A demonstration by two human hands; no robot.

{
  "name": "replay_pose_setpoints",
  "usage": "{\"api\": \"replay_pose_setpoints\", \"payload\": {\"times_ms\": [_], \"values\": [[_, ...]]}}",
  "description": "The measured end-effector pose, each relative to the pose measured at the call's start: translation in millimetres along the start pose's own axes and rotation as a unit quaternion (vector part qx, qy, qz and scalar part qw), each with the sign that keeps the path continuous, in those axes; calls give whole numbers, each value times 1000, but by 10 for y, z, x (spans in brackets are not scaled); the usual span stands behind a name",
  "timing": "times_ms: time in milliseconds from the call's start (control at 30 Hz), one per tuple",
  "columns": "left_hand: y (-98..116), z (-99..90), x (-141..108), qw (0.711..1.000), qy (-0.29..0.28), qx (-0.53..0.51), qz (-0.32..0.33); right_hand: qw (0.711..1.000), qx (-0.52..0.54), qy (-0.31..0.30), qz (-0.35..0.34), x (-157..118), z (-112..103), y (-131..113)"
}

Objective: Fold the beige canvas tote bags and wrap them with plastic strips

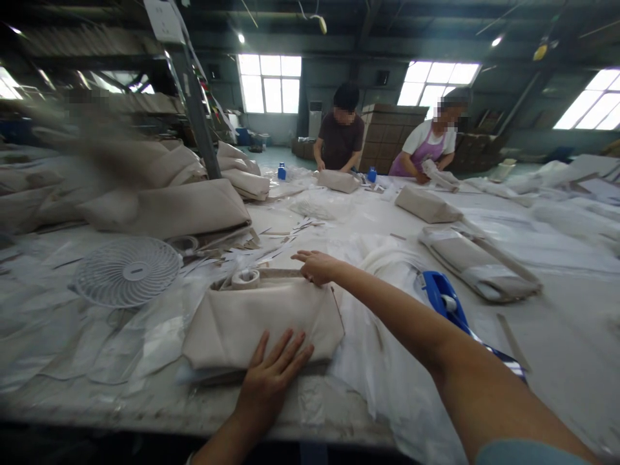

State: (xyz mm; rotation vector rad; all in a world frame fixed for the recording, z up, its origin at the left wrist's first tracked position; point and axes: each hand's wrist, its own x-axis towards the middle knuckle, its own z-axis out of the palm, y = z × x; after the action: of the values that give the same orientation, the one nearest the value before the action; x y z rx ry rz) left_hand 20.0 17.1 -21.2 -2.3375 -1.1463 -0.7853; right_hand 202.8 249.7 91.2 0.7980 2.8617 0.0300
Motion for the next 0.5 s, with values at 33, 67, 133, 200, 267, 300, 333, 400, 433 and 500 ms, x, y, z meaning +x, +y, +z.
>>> {"api": "replay_pose_setpoints", "payload": {"times_ms": [33,67,133,200,267,300,333,400,433,500], "values": [[0,-2,1,1000,-2,0,-1,1000,11,22,2,-41,-68,-15],[0,-4,2,1000,-5,-2,-1,999,21,42,12,-76,-132,-35],[1,-12,7,1000,-10,-8,-2,996,35,56,56,-124,-235,-78],[0,-23,15,1000,-13,-11,0,991,38,51,114,-157,-293,-104],[-4,-37,23,1000,-9,-6,2,986,32,58,153,-193,-295,-103],[-9,-45,27,1000,-8,1,6,984,29,63,164,-216,-275,-95],[-14,-54,31,1000,-8,10,11,983,24,65,168,-239,-241,-83],[-26,-72,37,999,-12,30,26,985,20,68,156,-278,-141,-59],[-30,-80,38,999,-17,37,33,986,23,72,146,-288,-80,-50],[-35,-91,38,998,-26,44,41,986,33,93,136,-282,46,-46]]}}
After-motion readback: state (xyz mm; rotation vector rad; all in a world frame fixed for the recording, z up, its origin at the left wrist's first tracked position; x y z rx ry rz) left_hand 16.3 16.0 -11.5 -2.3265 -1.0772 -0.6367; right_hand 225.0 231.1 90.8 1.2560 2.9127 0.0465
